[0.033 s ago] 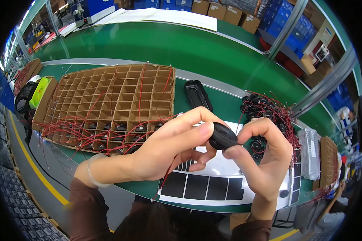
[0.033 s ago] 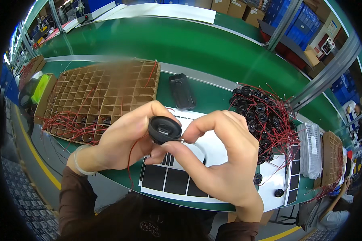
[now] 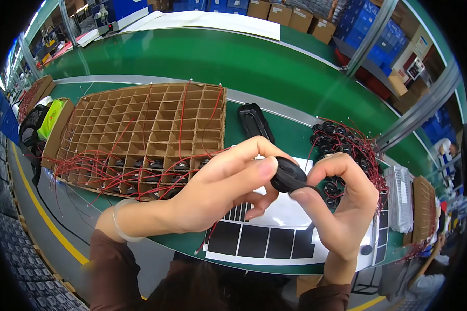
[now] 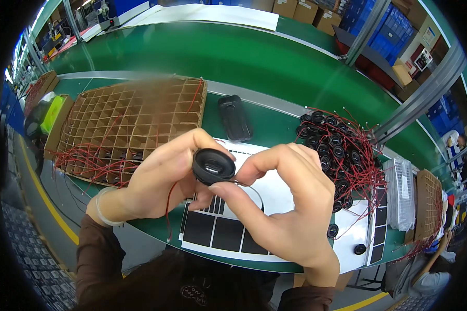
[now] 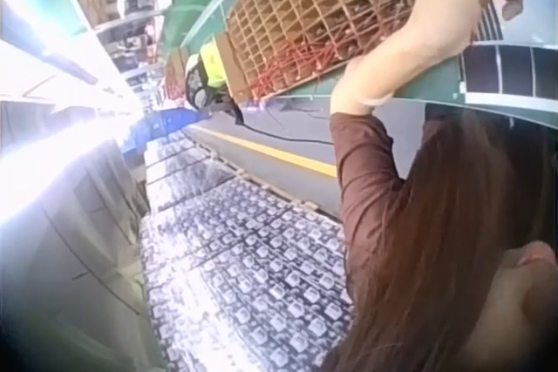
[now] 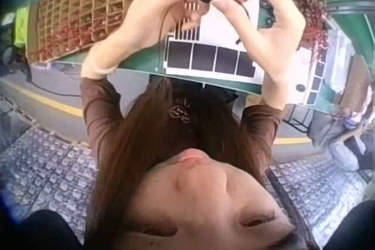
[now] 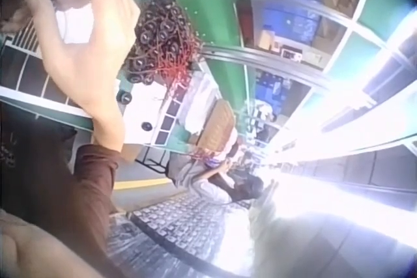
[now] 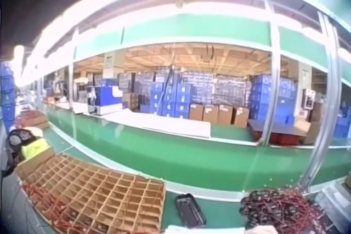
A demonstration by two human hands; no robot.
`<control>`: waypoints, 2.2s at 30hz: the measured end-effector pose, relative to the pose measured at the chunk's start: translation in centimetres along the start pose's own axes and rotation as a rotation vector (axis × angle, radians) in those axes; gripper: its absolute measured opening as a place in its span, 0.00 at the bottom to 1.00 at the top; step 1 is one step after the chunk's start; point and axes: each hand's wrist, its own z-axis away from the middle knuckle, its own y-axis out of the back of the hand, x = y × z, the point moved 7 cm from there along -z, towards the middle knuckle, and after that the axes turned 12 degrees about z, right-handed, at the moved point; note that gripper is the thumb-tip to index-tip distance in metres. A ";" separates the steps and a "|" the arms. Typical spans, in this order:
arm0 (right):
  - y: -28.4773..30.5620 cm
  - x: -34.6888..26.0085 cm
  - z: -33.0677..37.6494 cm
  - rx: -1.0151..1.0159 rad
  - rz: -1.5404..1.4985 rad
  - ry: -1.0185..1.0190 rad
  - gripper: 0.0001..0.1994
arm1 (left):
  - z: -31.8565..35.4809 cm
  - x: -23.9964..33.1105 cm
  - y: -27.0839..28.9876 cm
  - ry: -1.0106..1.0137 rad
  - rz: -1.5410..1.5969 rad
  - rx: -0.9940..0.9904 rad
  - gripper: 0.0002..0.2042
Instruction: Assembling speaker drivers by wrapping wires and organizing them into a grid container.
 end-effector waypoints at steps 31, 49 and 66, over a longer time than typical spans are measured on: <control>0.3 -2.9 0.9 0.154 0.097 0.296 0.12 | -0.1 2.3 0.3 -0.292 -0.125 0.081 0.22; 0.6 -0.3 0.1 0.060 -0.058 0.012 0.07 | -0.3 1.9 -0.7 -0.168 -0.035 -0.067 0.18; 0.8 -0.7 0.2 0.104 -0.006 0.025 0.08 | -0.2 2.6 -0.8 -0.271 -0.277 -0.031 0.19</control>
